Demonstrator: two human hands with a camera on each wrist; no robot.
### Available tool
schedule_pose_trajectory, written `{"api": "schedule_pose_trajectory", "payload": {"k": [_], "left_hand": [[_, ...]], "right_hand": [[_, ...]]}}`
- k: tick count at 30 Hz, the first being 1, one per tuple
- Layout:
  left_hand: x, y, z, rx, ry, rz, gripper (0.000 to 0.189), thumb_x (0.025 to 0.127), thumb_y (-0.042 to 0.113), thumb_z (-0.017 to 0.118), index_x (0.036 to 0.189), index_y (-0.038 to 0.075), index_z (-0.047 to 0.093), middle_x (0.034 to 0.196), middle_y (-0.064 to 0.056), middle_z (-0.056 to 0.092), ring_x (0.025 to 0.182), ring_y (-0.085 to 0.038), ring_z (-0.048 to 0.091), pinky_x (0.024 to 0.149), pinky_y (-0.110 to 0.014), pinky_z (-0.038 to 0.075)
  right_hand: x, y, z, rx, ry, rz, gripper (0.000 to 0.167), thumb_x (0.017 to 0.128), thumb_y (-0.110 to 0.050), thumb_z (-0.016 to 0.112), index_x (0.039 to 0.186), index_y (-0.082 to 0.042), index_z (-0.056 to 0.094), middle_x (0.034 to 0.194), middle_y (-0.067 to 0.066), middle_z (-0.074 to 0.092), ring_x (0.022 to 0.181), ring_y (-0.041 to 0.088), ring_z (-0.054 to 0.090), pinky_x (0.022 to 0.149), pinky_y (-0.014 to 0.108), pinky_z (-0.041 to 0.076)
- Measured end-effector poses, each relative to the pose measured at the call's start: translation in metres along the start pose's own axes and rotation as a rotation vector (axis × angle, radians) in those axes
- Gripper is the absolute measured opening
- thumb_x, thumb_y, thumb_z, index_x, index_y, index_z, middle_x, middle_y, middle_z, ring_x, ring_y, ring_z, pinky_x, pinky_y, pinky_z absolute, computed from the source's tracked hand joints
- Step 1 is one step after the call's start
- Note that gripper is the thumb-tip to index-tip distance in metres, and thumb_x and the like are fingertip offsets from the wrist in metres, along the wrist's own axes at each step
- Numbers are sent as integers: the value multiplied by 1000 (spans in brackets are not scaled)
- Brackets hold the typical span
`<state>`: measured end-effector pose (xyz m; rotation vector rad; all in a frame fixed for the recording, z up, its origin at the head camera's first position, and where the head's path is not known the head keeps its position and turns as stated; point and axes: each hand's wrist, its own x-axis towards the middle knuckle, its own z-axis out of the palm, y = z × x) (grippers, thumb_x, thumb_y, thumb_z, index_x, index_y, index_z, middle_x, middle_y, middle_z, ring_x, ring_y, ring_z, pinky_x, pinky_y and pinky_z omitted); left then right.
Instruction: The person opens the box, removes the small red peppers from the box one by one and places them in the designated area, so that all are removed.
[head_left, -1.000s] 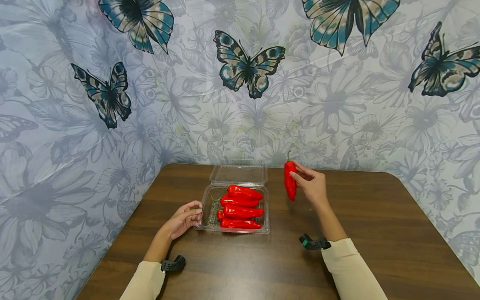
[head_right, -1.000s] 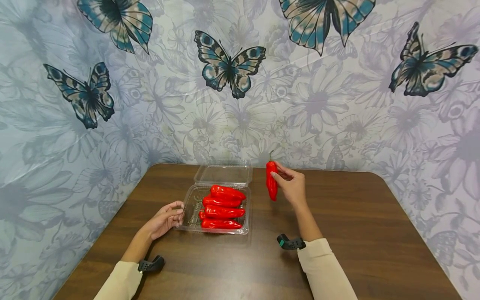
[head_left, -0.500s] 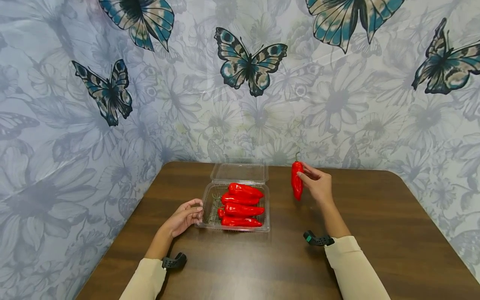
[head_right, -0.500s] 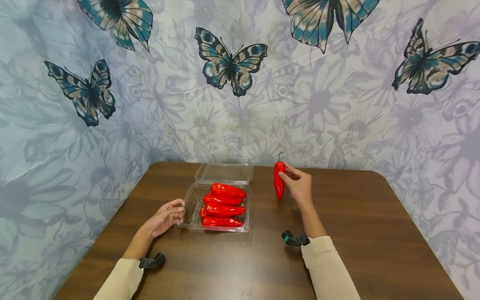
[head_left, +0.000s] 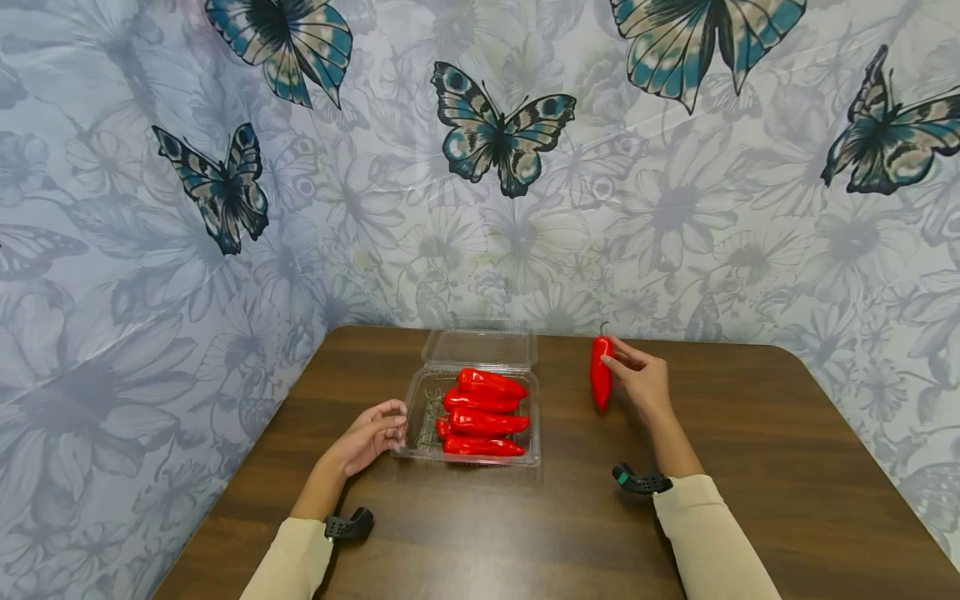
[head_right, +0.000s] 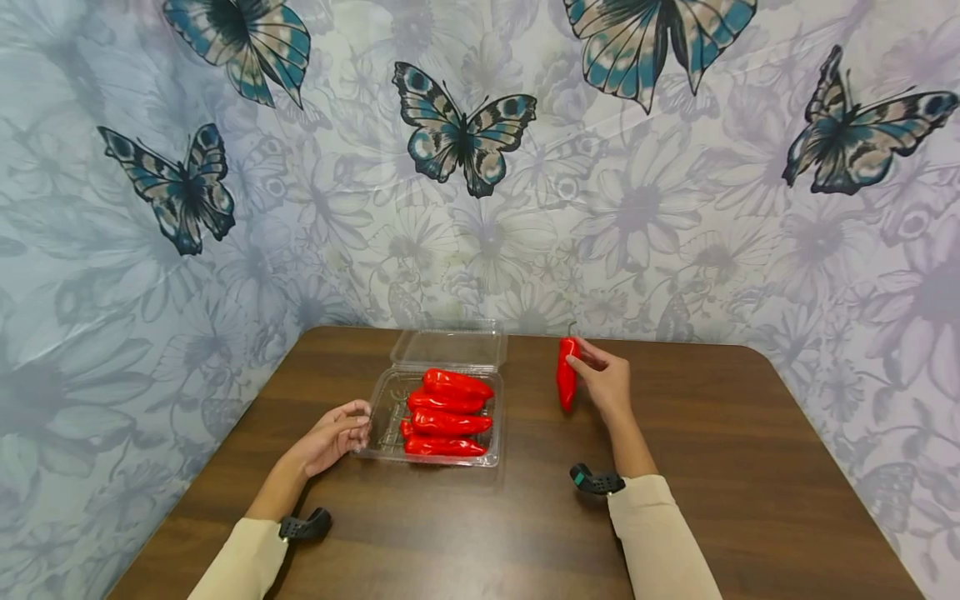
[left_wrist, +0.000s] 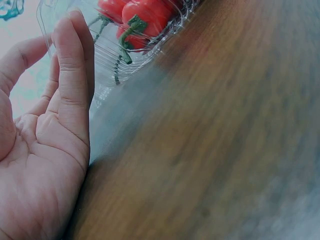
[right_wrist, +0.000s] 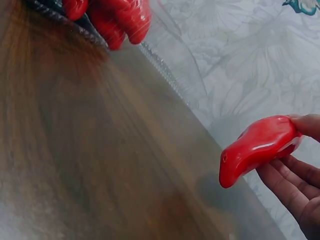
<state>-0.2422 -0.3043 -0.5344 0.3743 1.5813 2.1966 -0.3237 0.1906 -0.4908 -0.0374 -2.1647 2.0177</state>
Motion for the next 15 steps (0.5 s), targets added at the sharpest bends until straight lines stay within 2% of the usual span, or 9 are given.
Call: {"api": "schedule_pose_trajectory", "payload": {"k": [6, 10, 15], "left_hand": [[-1, 0, 0, -12, 4, -11, 20, 107, 0, 41, 109, 11, 56, 83, 0, 65, 73, -13, 66, 69, -25, 58], [-1, 0, 1, -11, 1, -9, 20, 107, 0, 41, 109, 11, 56, 83, 0, 66, 73, -13, 67, 69, -25, 58], [1, 1, 0, -13, -21, 4, 22, 107, -1, 39, 110, 11, 56, 84, 0, 65, 74, -13, 67, 70, -25, 58]], "right_hand": [[2, 12, -1, -23, -27, 9, 48, 91, -19, 78, 136, -11, 65, 129, 27, 63, 84, 2, 68, 71, 37, 61], [2, 17, -1, -30, -46, 24, 48, 92, -18, 77, 137, -10, 64, 129, 27, 61, 83, 2, 68, 69, 34, 61], [2, 19, -3, -50, -58, 38, 48, 93, -19, 77, 138, -9, 63, 129, 26, 61, 84, 2, 67, 70, 36, 61]]}}
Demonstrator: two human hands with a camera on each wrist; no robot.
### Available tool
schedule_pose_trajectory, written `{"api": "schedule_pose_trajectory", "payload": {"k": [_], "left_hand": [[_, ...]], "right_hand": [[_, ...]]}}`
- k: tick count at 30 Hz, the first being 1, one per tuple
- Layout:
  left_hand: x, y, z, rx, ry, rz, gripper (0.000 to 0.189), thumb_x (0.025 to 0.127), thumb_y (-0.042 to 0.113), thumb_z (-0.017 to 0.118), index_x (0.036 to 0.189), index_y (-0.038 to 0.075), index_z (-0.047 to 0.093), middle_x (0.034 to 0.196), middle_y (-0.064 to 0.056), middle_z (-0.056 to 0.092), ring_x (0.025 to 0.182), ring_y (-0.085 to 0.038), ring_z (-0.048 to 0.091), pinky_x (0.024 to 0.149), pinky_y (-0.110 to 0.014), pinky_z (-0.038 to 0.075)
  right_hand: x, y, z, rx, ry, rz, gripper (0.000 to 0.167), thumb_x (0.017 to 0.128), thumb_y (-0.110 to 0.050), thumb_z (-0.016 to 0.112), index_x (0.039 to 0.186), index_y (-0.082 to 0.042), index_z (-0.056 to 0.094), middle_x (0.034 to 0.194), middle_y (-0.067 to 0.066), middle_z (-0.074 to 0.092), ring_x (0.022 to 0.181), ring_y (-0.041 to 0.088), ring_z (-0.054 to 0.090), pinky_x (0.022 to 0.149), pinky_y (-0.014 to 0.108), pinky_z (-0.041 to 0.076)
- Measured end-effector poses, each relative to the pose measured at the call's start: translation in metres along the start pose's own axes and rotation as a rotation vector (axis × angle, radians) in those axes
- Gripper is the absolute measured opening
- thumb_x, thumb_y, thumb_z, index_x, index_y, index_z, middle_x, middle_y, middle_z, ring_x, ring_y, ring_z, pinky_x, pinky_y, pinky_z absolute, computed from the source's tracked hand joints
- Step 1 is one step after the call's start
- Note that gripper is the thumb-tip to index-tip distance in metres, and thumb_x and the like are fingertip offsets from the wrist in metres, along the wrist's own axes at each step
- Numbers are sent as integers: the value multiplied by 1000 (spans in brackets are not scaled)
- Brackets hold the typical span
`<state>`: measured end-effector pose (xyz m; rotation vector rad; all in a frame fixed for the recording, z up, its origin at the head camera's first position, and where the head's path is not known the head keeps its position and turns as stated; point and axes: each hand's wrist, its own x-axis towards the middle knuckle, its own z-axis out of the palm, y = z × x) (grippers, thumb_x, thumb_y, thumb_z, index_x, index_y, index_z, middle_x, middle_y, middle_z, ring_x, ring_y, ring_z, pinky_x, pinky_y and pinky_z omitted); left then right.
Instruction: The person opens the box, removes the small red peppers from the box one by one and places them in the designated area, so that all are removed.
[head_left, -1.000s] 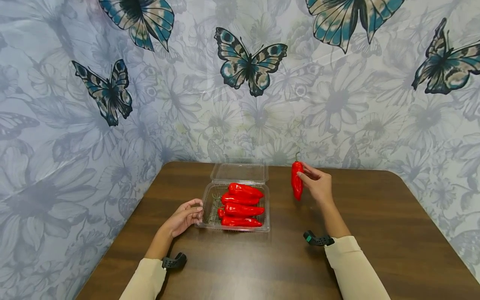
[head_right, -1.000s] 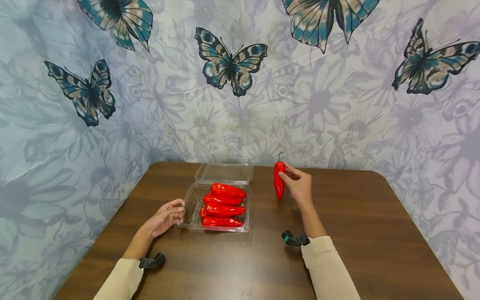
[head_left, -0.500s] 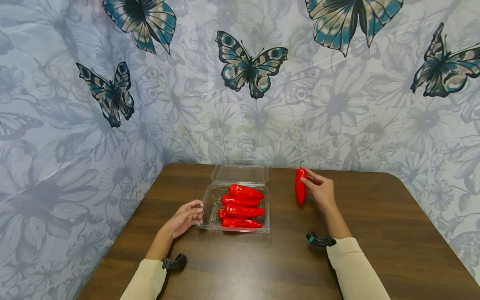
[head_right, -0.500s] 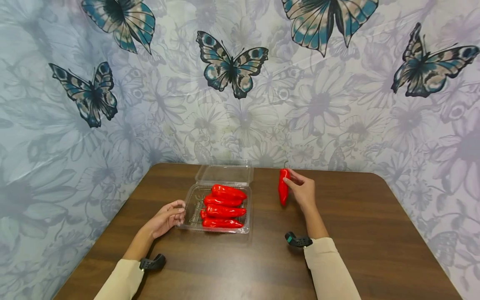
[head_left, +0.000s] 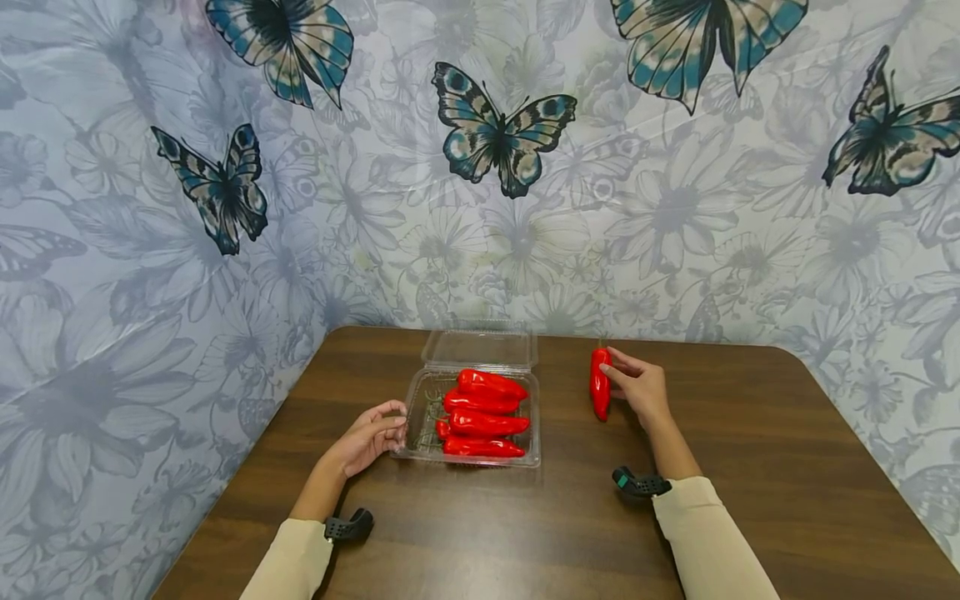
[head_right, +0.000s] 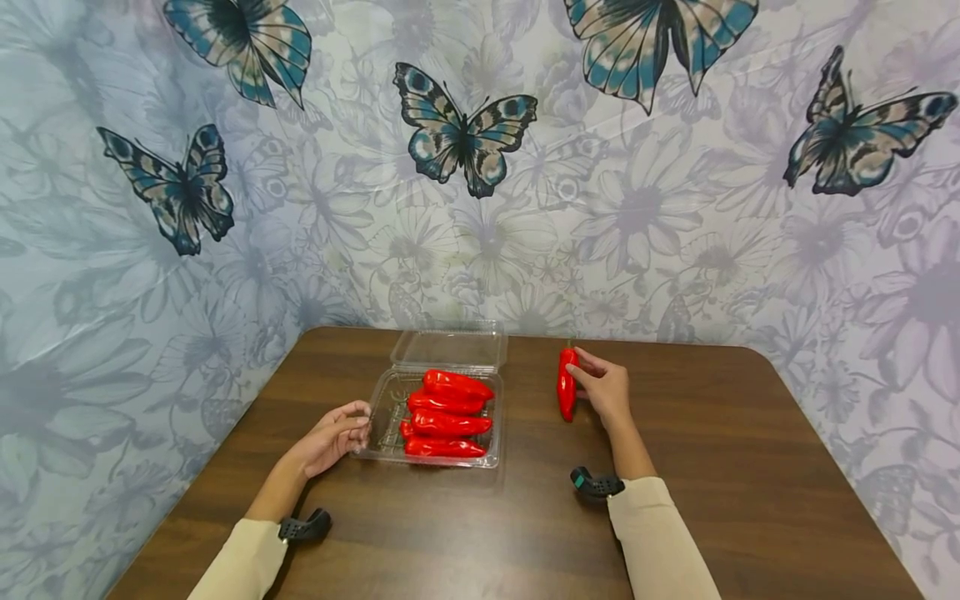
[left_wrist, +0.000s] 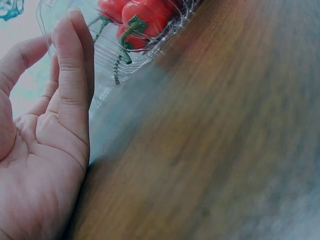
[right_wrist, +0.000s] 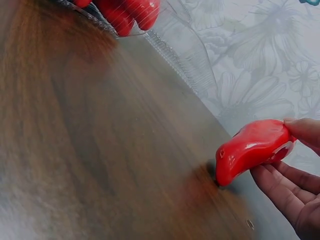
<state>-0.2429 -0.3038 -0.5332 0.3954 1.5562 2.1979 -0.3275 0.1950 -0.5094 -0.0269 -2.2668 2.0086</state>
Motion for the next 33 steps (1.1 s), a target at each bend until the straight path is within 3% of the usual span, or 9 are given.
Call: {"api": "schedule_pose_trajectory", "payload": {"k": [11, 20, 25, 33], "left_hand": [[0, -2, -1, 12, 8, 4, 20, 107, -1, 39, 110, 11, 56, 84, 0, 65, 74, -13, 67, 69, -24, 58], [0, -2, 0, 30, 39, -18, 19, 107, 0, 41, 110, 12, 56, 85, 1, 65, 74, -12, 67, 69, -25, 58], [-1, -1, 0, 18, 15, -8, 23, 107, -2, 39, 110, 12, 56, 84, 1, 66, 74, -13, 67, 69, -25, 58], [-1, 0, 1, 5, -17, 17, 29, 107, -5, 34, 110, 13, 57, 85, 1, 66, 75, -13, 67, 69, -25, 58]], "right_hand": [[0, 6, 0, -14, 6, 30, 48, 92, -19, 77, 137, -8, 64, 117, 14, 68, 82, 2, 66, 66, 28, 60], [-2, 6, -1, -14, -6, 57, 49, 93, -19, 76, 138, -8, 62, 121, 19, 63, 82, 1, 64, 66, 31, 61], [-1, 8, -2, -44, -4, 78, 49, 94, -21, 76, 138, -7, 62, 111, 11, 62, 81, 2, 63, 66, 30, 61], [0, 6, -4, -54, -23, 67, 48, 96, -22, 73, 139, -6, 61, 112, 15, 67, 77, 1, 67, 67, 30, 61]]}}
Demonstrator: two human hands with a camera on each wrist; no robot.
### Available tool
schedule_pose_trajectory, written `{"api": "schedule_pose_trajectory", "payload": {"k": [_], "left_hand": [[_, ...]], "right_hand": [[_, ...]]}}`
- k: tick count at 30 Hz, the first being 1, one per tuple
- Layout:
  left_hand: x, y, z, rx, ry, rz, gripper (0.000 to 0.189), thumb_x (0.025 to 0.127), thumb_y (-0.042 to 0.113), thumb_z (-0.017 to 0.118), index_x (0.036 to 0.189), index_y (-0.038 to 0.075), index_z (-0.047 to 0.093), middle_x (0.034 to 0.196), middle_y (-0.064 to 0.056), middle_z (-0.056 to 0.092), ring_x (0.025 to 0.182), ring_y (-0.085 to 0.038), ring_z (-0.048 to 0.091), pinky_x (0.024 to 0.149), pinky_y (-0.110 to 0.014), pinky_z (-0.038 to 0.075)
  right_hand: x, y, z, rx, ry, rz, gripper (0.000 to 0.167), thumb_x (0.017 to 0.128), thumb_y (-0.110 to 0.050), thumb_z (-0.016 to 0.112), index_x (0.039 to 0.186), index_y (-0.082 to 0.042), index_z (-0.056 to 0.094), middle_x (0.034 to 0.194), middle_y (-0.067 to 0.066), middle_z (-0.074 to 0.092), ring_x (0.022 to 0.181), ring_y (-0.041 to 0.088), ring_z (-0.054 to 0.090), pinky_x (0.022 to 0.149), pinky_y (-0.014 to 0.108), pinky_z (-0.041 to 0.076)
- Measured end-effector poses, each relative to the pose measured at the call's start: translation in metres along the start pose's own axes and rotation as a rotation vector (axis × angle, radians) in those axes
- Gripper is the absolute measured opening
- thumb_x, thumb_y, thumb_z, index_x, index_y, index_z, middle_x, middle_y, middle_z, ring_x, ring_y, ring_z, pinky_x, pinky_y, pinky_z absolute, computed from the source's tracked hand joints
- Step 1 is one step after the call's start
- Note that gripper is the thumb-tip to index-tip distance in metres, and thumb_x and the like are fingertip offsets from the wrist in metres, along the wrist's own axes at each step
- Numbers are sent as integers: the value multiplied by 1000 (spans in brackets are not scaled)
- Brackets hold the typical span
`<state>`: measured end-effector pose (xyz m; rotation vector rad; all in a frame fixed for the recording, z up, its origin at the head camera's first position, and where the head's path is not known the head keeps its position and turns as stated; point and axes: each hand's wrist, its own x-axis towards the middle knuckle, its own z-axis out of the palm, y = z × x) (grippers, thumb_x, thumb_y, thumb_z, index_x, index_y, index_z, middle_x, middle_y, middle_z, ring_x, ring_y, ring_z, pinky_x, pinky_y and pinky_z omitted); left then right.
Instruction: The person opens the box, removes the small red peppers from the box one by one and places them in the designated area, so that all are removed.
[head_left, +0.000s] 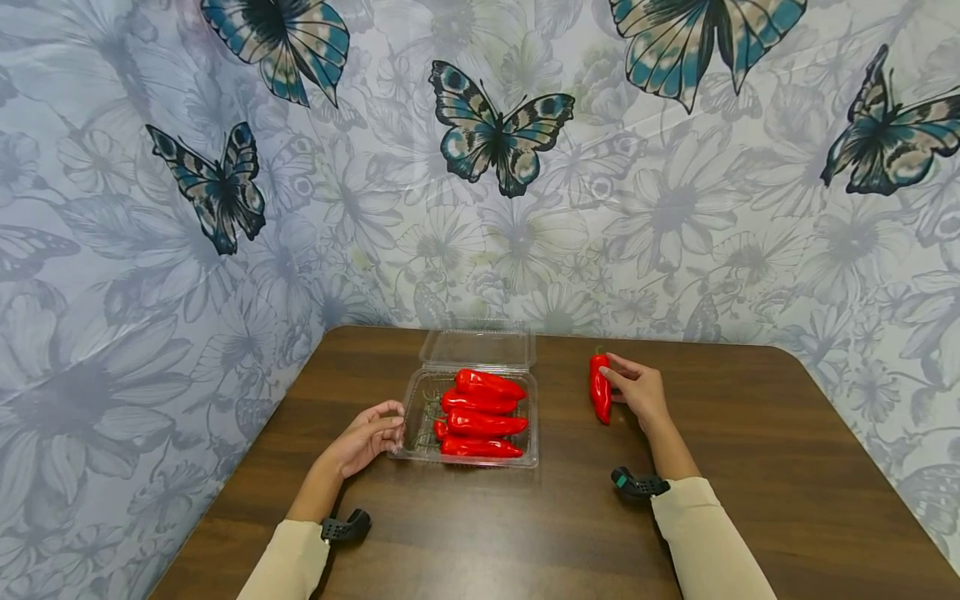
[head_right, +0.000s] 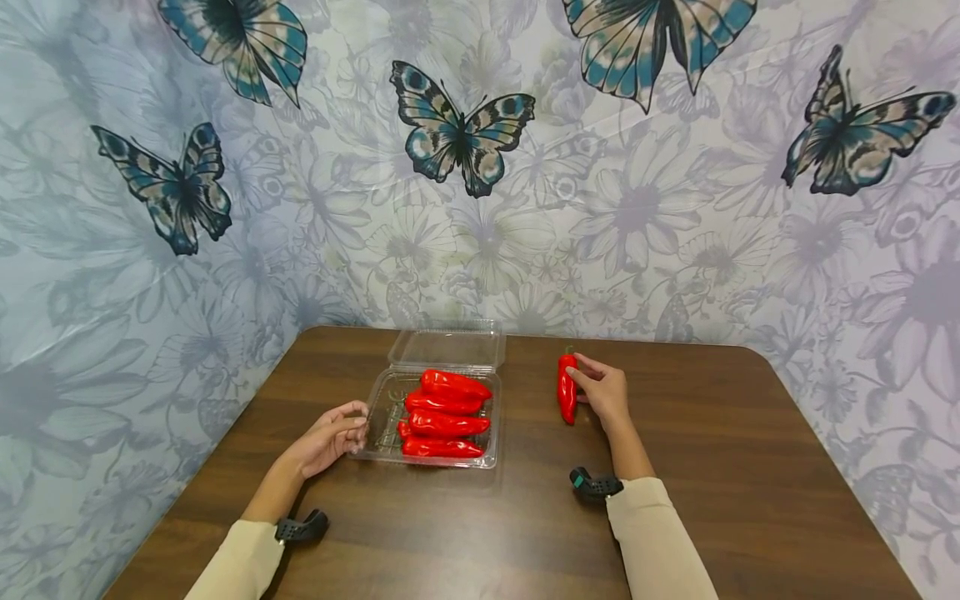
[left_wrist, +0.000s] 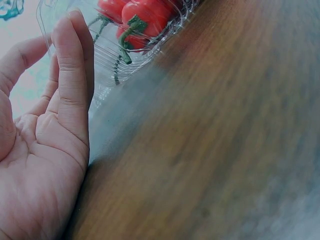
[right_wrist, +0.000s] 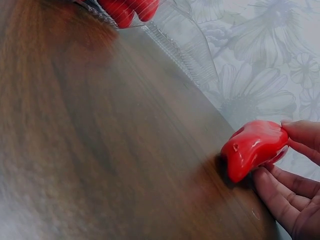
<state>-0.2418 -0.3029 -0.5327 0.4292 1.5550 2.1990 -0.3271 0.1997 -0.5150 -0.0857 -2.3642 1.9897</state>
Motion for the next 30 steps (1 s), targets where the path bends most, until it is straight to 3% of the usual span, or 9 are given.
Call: {"api": "schedule_pose_trajectory", "payload": {"k": [12, 22, 30], "left_hand": [[0, 0, -1, 0, 32, -8, 28, 106, -5, 36, 109, 12, 57, 84, 1, 66, 74, -13, 67, 69, -24, 58], [0, 0, 0, -1, 14, -14, 26, 107, -3, 35, 110, 12, 56, 85, 1, 66, 74, -12, 67, 70, -25, 58], [0, -1, -1, -15, 0, -5, 27, 107, -5, 34, 111, 10, 55, 85, 0, 67, 74, -13, 68, 70, -25, 59]], "right_hand": [[2, 0, 2, -25, 8, 13, 48, 96, -23, 73, 139, -6, 61, 115, 16, 67, 80, 2, 67, 66, 28, 60], [2, 1, 0, -41, -1, 10, 40, 98, -15, 69, 132, 5, 63, 121, 21, 69, 77, 3, 67, 71, 28, 60], [0, -13, -5, -75, 16, -16, 42, 97, -20, 71, 130, 6, 64, 126, 25, 66, 88, 6, 68, 74, 33, 61]]}}
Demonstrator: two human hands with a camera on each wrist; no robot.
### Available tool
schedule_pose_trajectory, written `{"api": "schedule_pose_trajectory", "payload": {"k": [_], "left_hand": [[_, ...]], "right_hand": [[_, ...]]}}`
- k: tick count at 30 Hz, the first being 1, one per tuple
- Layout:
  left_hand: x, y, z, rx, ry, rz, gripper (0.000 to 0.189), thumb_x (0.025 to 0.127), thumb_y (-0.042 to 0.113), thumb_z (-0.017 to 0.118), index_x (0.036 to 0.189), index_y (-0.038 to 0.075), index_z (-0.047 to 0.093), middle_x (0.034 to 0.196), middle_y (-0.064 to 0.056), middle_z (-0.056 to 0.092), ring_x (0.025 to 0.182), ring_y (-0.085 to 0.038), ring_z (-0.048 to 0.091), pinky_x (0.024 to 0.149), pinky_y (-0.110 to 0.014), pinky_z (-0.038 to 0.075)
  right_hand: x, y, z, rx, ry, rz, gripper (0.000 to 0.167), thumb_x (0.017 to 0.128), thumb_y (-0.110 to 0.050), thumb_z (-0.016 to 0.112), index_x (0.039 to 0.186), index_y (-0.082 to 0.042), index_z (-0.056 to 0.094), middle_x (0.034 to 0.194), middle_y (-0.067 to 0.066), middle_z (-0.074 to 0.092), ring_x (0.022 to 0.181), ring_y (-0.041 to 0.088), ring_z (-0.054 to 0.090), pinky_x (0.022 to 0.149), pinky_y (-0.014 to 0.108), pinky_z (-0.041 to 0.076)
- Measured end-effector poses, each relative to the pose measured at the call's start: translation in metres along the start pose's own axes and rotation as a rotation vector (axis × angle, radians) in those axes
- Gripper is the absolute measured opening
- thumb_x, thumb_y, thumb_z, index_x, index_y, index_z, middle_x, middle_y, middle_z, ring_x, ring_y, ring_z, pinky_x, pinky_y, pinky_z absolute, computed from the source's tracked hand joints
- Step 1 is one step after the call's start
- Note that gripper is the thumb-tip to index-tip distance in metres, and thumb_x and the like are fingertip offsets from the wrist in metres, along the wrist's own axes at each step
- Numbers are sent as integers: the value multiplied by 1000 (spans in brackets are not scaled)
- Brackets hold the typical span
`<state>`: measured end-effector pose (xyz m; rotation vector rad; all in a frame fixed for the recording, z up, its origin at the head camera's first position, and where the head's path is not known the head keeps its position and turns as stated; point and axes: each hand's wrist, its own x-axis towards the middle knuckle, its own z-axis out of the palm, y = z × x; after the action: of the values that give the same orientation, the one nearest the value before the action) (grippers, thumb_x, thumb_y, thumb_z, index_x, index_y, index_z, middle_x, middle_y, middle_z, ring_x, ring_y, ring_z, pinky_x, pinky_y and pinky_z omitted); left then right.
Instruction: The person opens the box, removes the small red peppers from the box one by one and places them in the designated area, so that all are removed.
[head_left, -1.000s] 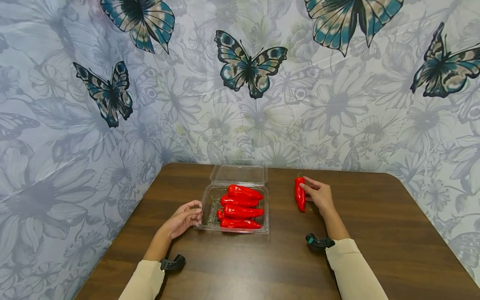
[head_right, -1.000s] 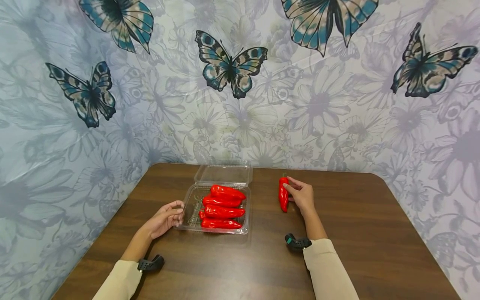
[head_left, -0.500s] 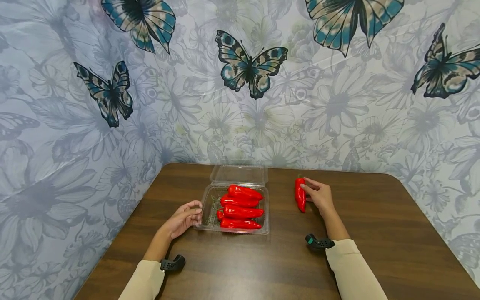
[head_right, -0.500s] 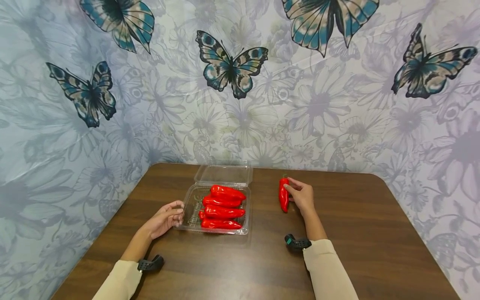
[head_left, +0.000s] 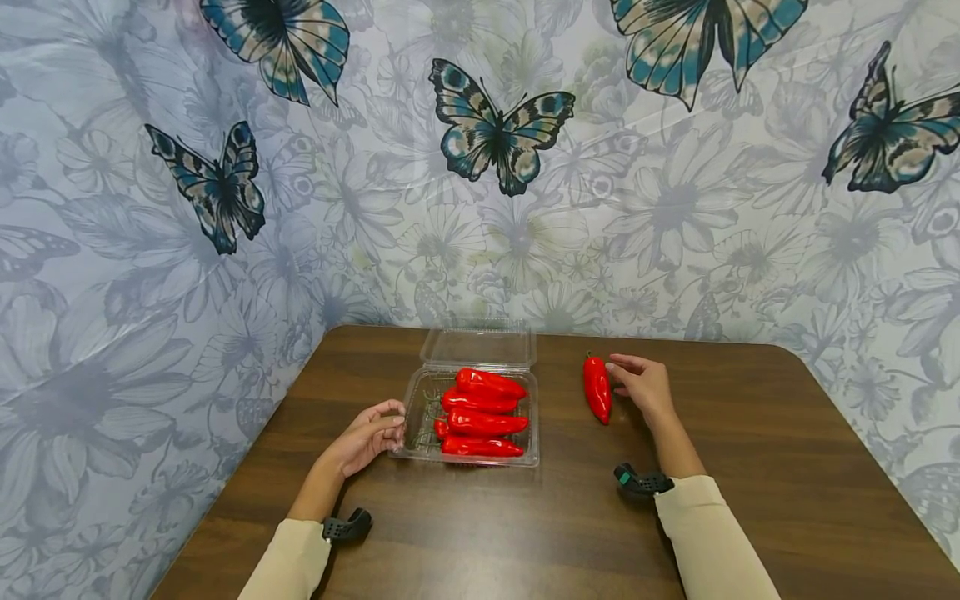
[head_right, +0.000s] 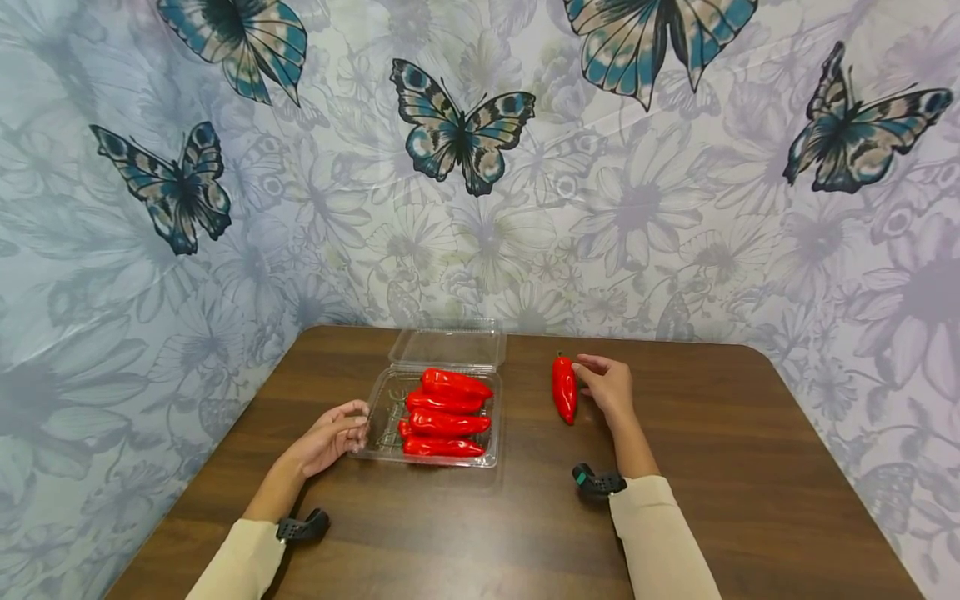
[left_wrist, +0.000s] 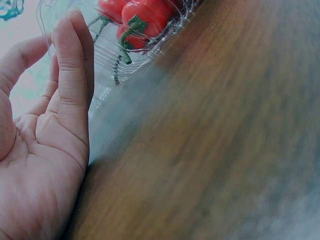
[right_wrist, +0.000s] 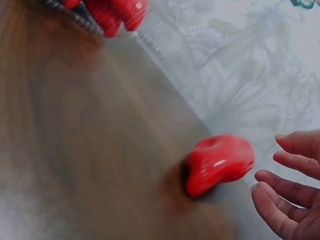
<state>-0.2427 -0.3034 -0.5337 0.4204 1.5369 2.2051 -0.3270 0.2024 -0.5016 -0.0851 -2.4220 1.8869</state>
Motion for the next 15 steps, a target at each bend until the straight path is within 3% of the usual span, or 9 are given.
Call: {"api": "schedule_pose_trajectory", "payload": {"k": [4, 11, 15], "left_hand": [[0, -1, -1, -16, -17, 10, 28, 107, -6, 33, 113, 10, 55, 87, 0, 67, 75, -13, 69, 71, -25, 59], [-1, -1, -1, -22, -25, 9, 30, 107, -6, 31, 113, 10, 55, 88, -1, 68, 76, -13, 69, 71, -25, 59], [-1, 0, 1, -15, -17, 10, 28, 108, -6, 31, 113, 9, 54, 88, 0, 68, 76, -13, 69, 71, -24, 59]], "right_hand": [[-5, -14, -4, -27, 12, -17, 45, 98, -25, 70, 131, 4, 64, 131, 24, 64, 94, 4, 66, 78, 29, 60], [-10, -38, -6, -28, 18, -73, 44, 97, -31, 71, 128, 0, 68, 125, 18, 68, 106, 18, 67, 85, 33, 59], [-13, -49, -6, -32, 0, -113, 46, 96, -34, 72, 127, -1, 68, 124, 16, 69, 99, 8, 66, 83, 30, 59]]}}
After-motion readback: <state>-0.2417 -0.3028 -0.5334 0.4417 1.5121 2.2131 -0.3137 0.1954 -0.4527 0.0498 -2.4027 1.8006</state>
